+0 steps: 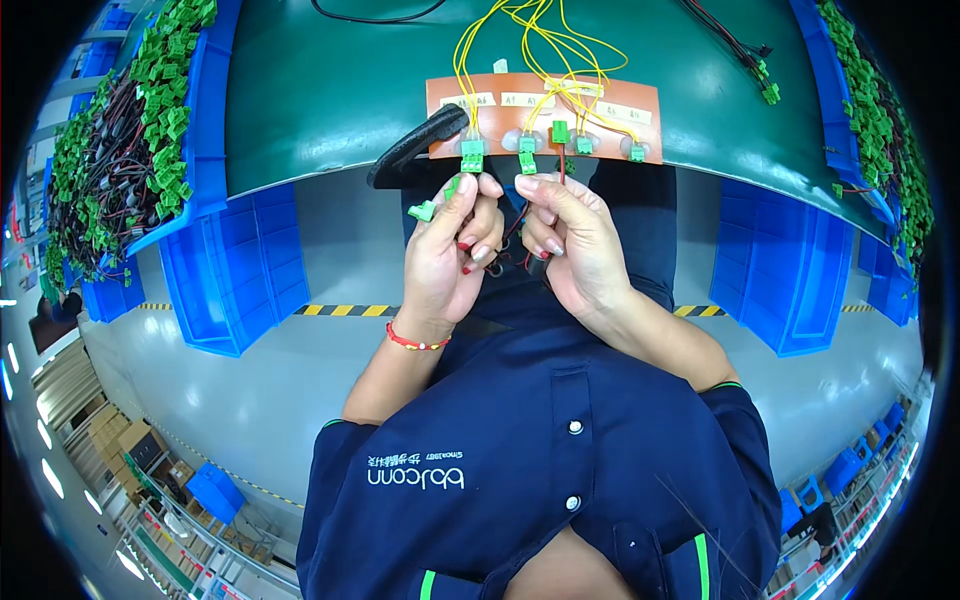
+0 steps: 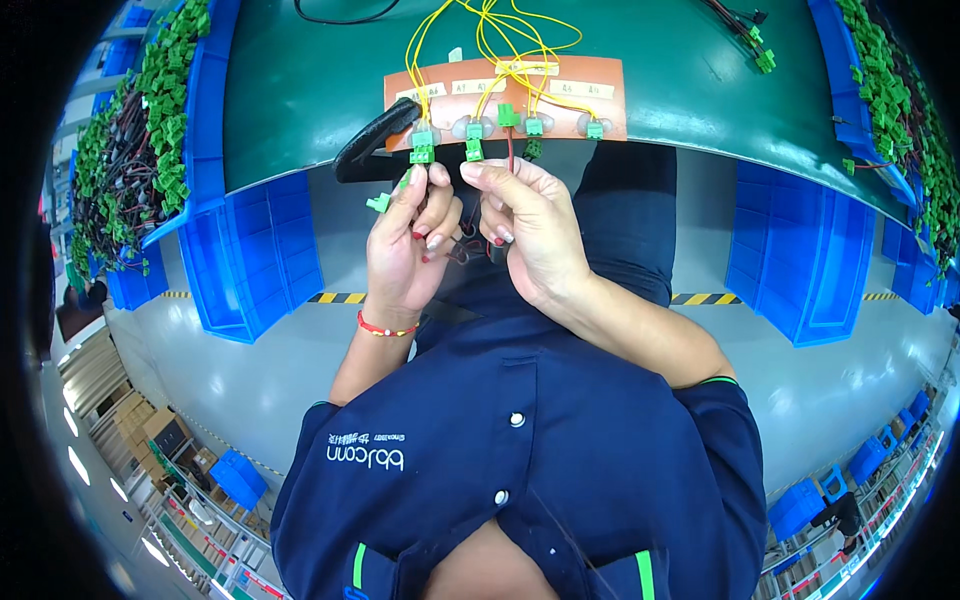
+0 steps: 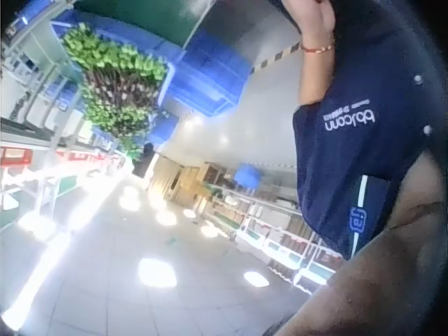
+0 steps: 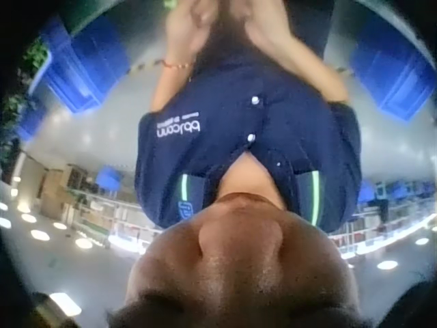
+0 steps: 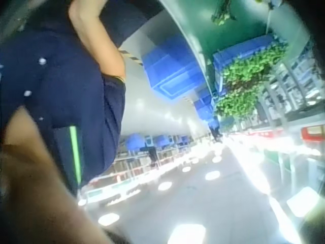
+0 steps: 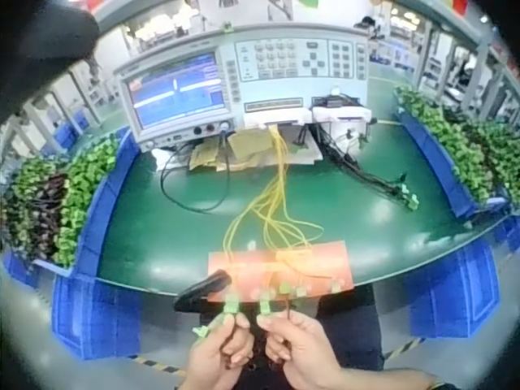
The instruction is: The person repeatedly picks up green electrical connectors from blue bins, connects them to wires on a test board, and places them back into the bins. The process involves handling multiple connectors and wires in a repetitive assembly or testing loop.
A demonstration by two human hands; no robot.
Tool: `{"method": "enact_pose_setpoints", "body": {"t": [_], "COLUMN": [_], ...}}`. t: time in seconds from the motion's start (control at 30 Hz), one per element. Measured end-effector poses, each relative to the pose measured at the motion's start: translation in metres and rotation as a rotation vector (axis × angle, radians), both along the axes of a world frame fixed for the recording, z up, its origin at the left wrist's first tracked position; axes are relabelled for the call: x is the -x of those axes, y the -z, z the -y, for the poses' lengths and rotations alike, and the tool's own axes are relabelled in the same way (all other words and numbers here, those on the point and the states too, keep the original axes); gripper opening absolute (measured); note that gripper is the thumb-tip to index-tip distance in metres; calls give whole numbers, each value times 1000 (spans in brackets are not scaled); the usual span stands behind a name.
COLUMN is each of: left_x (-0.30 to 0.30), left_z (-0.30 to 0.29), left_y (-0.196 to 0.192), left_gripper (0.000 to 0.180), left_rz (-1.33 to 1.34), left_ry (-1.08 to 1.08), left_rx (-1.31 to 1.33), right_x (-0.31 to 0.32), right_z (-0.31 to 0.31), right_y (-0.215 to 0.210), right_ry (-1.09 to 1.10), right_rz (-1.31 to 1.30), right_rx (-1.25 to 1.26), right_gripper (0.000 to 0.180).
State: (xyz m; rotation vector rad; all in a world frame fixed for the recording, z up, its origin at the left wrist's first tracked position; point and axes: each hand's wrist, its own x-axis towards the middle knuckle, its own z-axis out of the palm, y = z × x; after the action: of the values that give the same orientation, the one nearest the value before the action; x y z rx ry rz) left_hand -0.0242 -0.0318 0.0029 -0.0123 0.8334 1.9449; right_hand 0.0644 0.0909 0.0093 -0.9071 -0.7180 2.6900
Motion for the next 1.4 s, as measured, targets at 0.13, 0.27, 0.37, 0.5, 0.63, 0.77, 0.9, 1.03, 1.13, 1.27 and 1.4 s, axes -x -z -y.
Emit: {"method": "enact_pose_setpoints", "body": {"t": [0.13,0.27,0.37,0.5,0.63,0.77,0.9,1.03,1.13,1.27,1.4], "left_x": [2,14,17,23,12,5,-3,-11,-17,-19,-19], "left_z": [-4,3,4,21,19,2,-14,-15,-11,-1,5], "left_y": [2,2,-4,31,59,71,61,49,45,41,43], "left_gripper": [31,33,29,31,35,34,27,24,21,16,13], "left_rz": [-42,-141,-303,-464,-407,-416,-476,-382,-398,-371,-384], "left_ry": [-28,53,-54,132,252,335,379,453,502,542,586], "left_rx": [-14,109,360,512,520,460,358,213,179,229,230], "right_x": [0,3,4,3,-16,-54,-85,-100,-95,-88,-81], "right_z": [1,-1,-4,-21,-44,-56,-63,-67,-64,-65,-62], "right_y": [2,2,4,14,9,27,53,66,62,52,31], "right_ry": [7,15,-2,-145,-280,-278,-301,-223,-137,50,42], "right_rz": [-9,5,-9,-10,90,173,305,273,167,-9,72], "right_rx": [18,-20,15,-92,-691,-985,-693,-422,-249,-241,-292], "right_gripper": [10,11,10,12,22,35,49,48,49,45,32]}}
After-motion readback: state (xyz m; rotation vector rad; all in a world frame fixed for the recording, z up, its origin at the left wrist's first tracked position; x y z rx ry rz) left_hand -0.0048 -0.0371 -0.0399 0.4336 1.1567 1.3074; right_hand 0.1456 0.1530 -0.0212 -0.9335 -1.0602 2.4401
